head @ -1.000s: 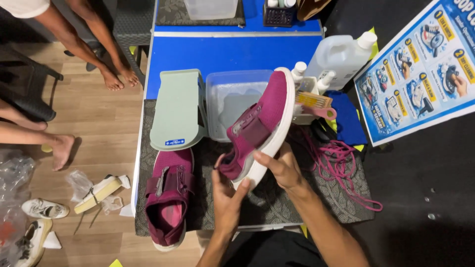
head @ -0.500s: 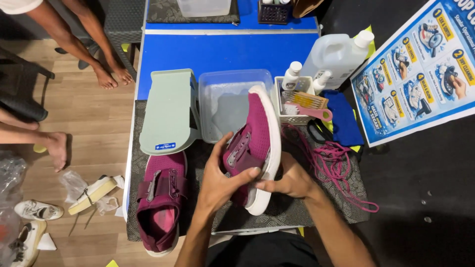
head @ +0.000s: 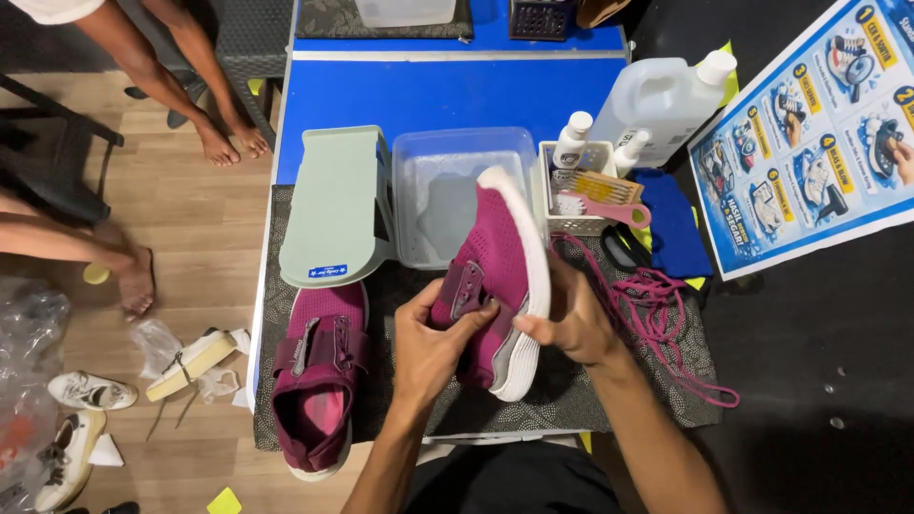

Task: The person unties the knots and removes the shoelaces from a pair of pink sneakers on a workbench.

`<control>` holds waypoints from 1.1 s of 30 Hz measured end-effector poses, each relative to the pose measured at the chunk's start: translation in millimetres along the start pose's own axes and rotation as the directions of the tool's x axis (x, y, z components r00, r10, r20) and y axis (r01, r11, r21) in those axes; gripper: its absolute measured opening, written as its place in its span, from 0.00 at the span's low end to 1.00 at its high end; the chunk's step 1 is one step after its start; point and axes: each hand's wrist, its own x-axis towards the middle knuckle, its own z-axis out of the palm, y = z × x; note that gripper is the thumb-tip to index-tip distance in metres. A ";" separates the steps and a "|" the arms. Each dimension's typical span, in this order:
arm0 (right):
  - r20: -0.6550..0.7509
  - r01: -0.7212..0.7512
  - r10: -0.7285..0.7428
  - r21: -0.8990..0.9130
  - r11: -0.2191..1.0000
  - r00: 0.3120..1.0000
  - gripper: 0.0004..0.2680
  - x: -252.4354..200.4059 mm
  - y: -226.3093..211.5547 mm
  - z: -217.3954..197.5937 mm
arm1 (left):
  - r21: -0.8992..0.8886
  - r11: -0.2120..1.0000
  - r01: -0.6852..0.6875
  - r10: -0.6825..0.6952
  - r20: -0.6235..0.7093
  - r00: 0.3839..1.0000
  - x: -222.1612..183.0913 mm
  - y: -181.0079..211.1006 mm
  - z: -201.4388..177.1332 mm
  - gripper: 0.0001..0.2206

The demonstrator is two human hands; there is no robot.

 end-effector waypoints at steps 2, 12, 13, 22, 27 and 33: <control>-0.051 0.024 -0.026 -0.044 0.999 0.998 0.18 2.4 9.8 -8.4 | 0.001 0.996 -0.086 0.085 0.025 0.996 -2.3 7.8 0.5 0.18; -0.151 0.075 -0.085 -0.071 0.995 0.985 0.14 10.0 31.6 -12.2 | 0.343 0.885 -0.315 0.344 -0.028 0.938 -20.8 23.6 -11.7 0.12; -0.157 0.116 -0.129 -0.090 0.989 0.979 0.12 8.7 31.4 -12.3 | 0.357 0.909 -0.215 0.236 -0.016 0.972 -22.0 27.4 -11.7 0.11; -0.181 0.008 -0.038 -0.168 0.986 0.983 0.12 10.1 17.8 -13.0 | 0.384 0.922 -0.051 0.064 -0.021 0.998 -15.4 25.1 -2.7 0.18; -0.117 0.045 -0.065 -0.161 0.986 0.991 0.09 19.2 -6.1 -12.0 | 0.266 0.939 -0.218 0.232 -0.024 0.972 -6.8 6.5 3.3 0.17; -0.030 -0.002 -0.002 -0.144 0.990 1.000 0.14 22.1 -2.0 -16.2 | -0.020 0.977 -0.211 0.206 -0.151 0.967 1.0 -15.9 5.1 0.13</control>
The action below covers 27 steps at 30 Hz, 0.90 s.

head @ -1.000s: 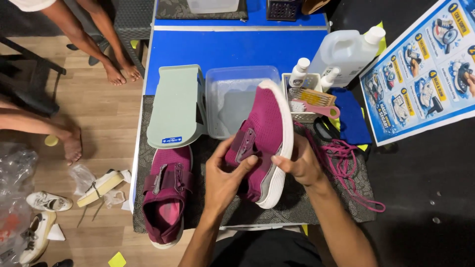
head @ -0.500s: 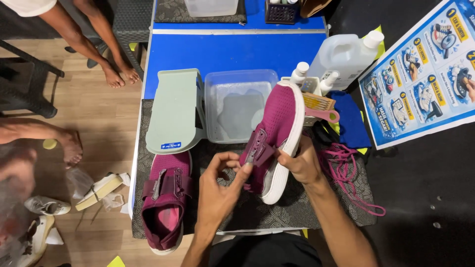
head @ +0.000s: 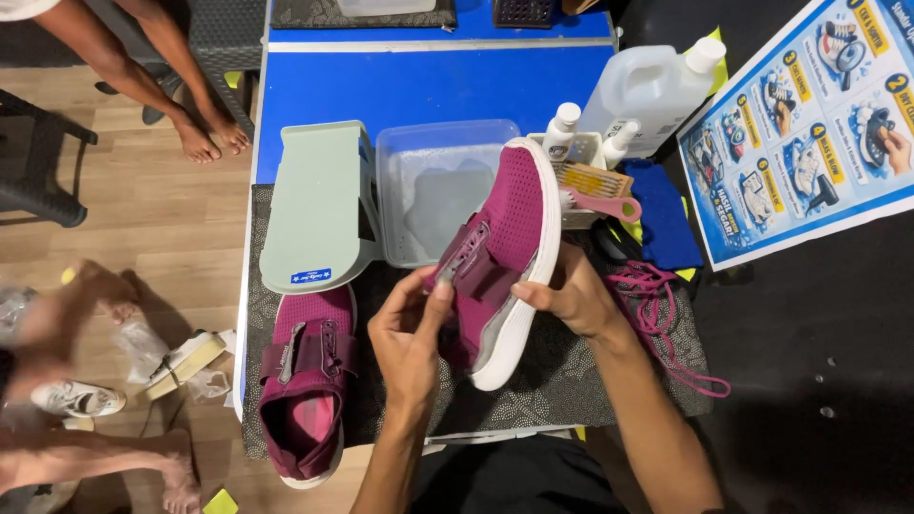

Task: The person unties the knots and removes the shoelaces from a pair of pink sneakers on a workbench.

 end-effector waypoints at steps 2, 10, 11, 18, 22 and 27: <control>0.020 -0.007 0.007 0.016 1.000 1.000 0.16 -0.6 -0.8 8.0 | 0.020 0.994 -0.109 0.110 -0.069 0.991 0.1 2.4 0.7 0.09; 0.040 0.052 -0.051 -0.012 0.999 0.998 0.17 2.8 0.7 -7.8 | 0.212 0.940 -0.268 0.283 -0.043 0.958 3.1 16.3 -1.7 0.09; 0.051 0.064 -0.064 0.011 0.998 0.997 0.18 3.3 2.2 -14.2 | 0.269 0.913 -0.308 0.331 -0.045 0.943 2.5 19.5 -2.0 0.10; -0.096 0.166 -0.148 0.218 0.962 0.984 0.17 17.2 7.7 -16.1 | -0.357 0.934 0.003 0.048 0.132 0.990 -29.0 -49.3 5.3 0.42; -0.110 0.146 -0.117 0.315 0.938 0.987 0.18 18.1 8.1 -8.4 | -0.493 0.832 0.254 -0.180 0.193 0.965 -20.9 -109.0 3.2 0.44; -0.111 -0.001 -0.027 -0.242 0.970 0.993 0.18 3.4 -24.8 -21.2 | -0.490 0.836 0.247 -0.223 0.109 0.969 -2.1 -149.1 -23.0 0.22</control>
